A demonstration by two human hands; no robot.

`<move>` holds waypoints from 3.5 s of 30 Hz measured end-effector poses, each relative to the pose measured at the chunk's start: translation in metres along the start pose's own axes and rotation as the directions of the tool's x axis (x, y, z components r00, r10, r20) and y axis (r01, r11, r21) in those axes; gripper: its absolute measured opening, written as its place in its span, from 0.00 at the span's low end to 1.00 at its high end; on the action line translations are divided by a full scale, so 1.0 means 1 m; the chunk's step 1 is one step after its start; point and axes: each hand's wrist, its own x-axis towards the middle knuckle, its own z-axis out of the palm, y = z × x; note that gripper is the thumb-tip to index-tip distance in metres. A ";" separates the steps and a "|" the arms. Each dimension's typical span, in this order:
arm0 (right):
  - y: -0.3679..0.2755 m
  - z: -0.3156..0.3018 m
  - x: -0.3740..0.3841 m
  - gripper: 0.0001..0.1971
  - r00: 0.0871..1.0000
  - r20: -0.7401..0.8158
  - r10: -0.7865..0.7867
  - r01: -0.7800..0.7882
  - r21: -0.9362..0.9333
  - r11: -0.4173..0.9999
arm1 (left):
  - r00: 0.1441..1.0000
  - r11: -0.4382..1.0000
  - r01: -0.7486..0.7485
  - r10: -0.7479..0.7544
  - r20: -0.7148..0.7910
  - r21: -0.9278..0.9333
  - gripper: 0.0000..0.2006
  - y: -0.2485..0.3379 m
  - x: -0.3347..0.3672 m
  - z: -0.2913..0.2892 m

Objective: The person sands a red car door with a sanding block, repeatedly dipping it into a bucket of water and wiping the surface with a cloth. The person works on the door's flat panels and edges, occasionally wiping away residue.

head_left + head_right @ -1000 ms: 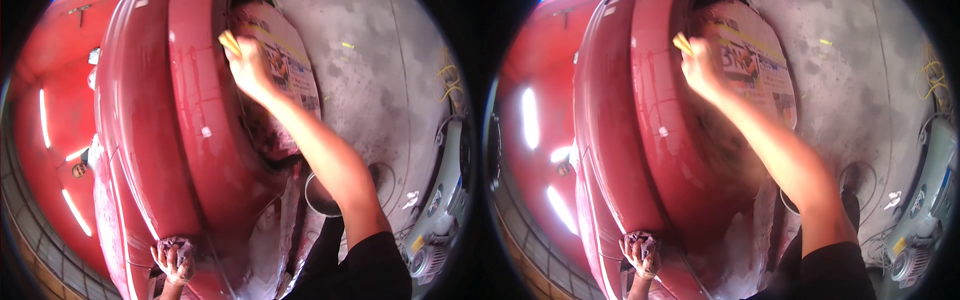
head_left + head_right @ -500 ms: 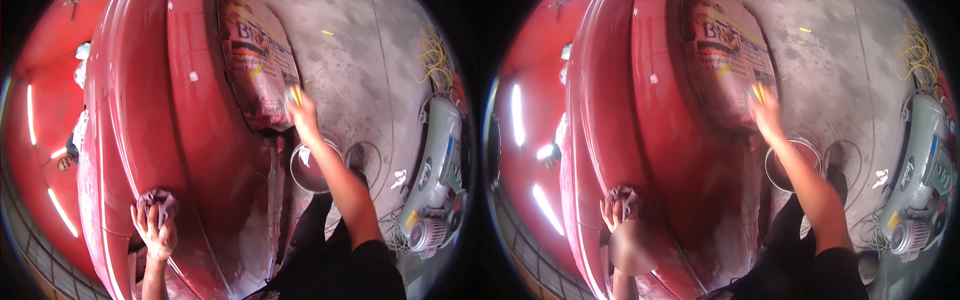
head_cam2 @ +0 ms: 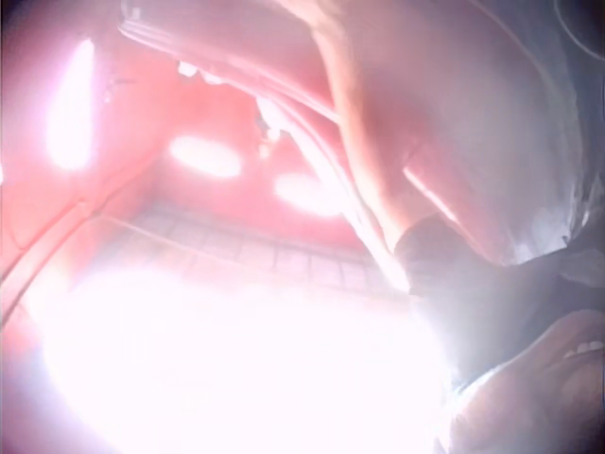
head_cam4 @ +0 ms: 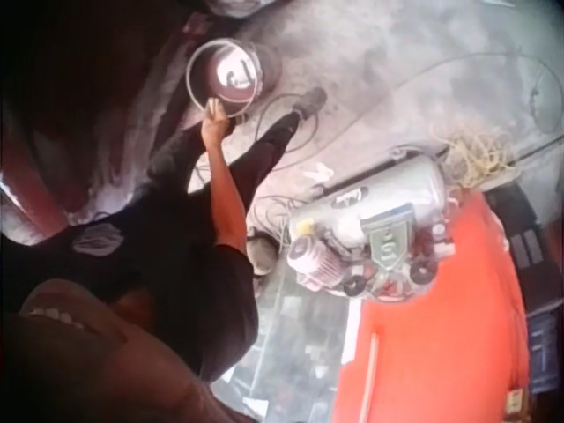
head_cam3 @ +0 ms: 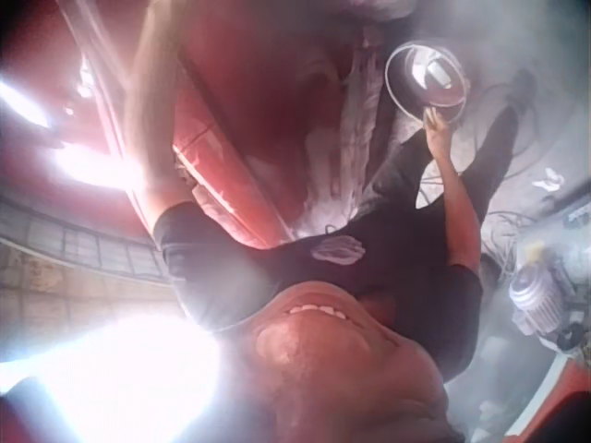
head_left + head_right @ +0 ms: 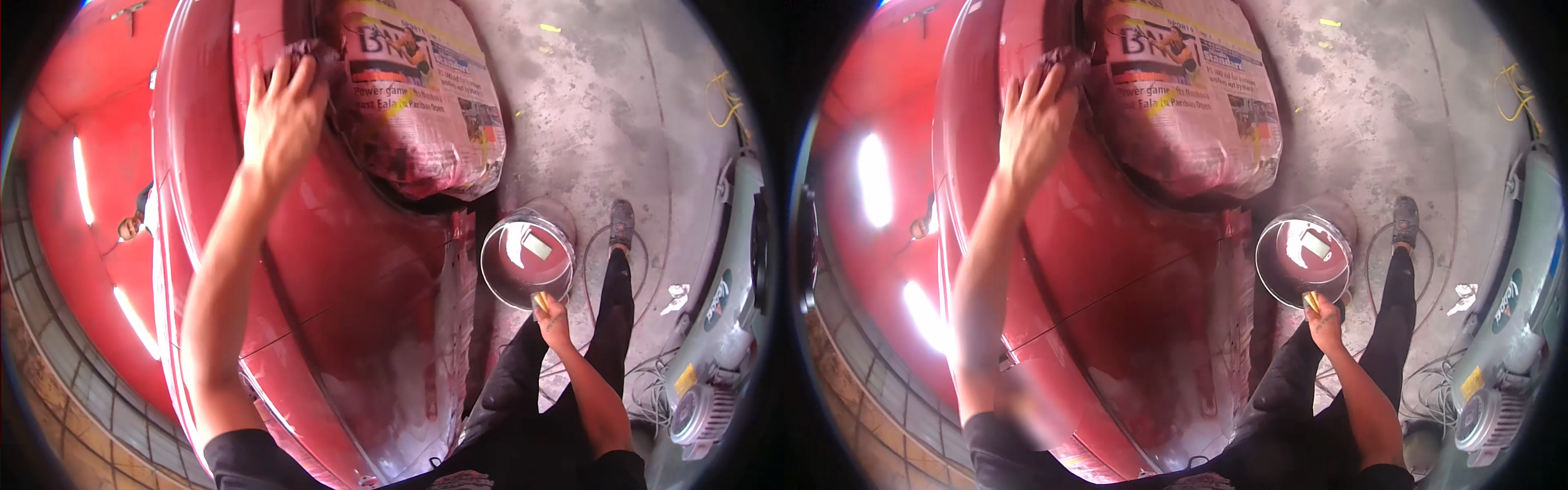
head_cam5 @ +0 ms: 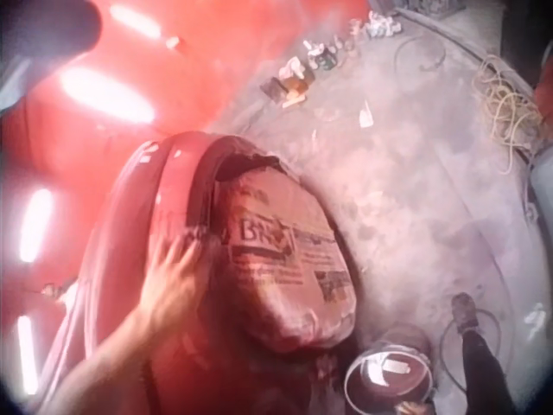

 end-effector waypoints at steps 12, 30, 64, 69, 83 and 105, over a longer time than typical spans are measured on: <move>0.080 -0.029 0.055 0.17 0.967 0.208 0.147 -0.156 0.031 0.987 | 0.935 0.996 -0.006 0.036 0.353 -0.086 0.16 0.144 -0.080 0.015; 0.106 0.012 0.062 0.17 0.862 0.311 0.400 -0.429 0.026 0.903 | 0.895 0.935 -0.189 0.290 0.340 -0.300 0.20 0.208 -0.119 0.046; 0.092 -0.006 0.077 0.18 0.810 0.283 0.513 -0.585 0.336 0.739 | 0.741 0.926 -0.158 0.341 0.579 -0.343 0.18 0.401 -0.095 0.177; 0.095 -0.008 0.076 0.14 0.837 0.260 0.482 -0.541 0.262 0.799 | 0.747 0.895 -0.263 0.425 0.511 -0.359 0.21 0.357 -0.129 0.126; 0.028 -0.069 0.060 0.13 0.940 0.241 0.242 -0.269 0.082 0.960 | 0.947 0.990 0.123 -0.096 0.308 -0.072 0.22 0.042 -0.191 -0.055; -0.173 -0.266 0.127 0.20 0.993 0.007 0.121 -0.120 -0.128 0.985 | 0.910 0.904 0.303 -0.180 0.373 -0.302 0.26 0.024 -0.188 -0.059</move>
